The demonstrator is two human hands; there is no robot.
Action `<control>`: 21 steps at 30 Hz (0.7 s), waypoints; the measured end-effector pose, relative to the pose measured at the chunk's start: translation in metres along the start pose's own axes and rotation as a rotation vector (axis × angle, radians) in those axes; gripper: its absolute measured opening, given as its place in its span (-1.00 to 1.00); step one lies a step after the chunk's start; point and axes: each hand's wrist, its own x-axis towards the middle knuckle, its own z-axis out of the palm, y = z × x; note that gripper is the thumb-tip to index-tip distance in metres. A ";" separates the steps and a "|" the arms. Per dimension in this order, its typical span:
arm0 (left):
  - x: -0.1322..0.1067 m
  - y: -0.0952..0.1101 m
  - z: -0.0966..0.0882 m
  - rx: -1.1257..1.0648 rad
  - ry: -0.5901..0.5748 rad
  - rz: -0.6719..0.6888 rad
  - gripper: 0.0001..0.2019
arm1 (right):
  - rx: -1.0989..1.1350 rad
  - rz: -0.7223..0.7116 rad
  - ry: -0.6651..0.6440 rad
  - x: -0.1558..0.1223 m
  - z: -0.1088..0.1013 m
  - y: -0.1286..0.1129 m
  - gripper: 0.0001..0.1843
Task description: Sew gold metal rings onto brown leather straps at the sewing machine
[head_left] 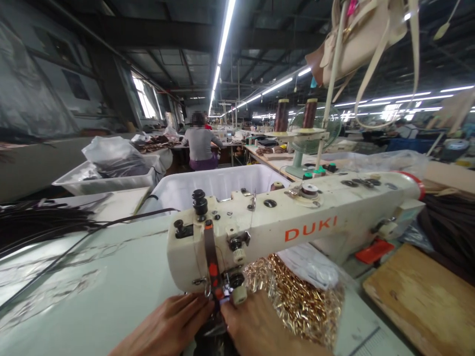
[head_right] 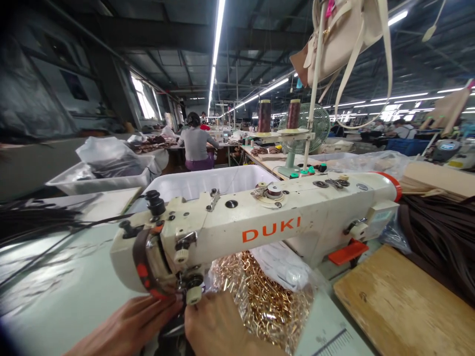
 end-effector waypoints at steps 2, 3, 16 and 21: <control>-0.004 -0.001 0.002 0.003 0.002 -0.008 -0.63 | -0.015 -0.007 -0.027 0.001 0.000 0.001 -0.89; -0.005 -0.001 0.003 0.008 -0.004 -0.012 -0.63 | -0.020 -0.016 -0.038 0.002 -0.001 0.001 -0.89; 0.003 0.000 -0.007 0.096 0.016 0.007 -0.59 | -0.053 -0.136 0.052 0.003 -0.003 -0.004 -0.96; -0.010 -0.004 0.001 0.122 0.005 0.025 -0.61 | -0.105 -0.199 0.167 0.005 0.005 -0.006 -0.91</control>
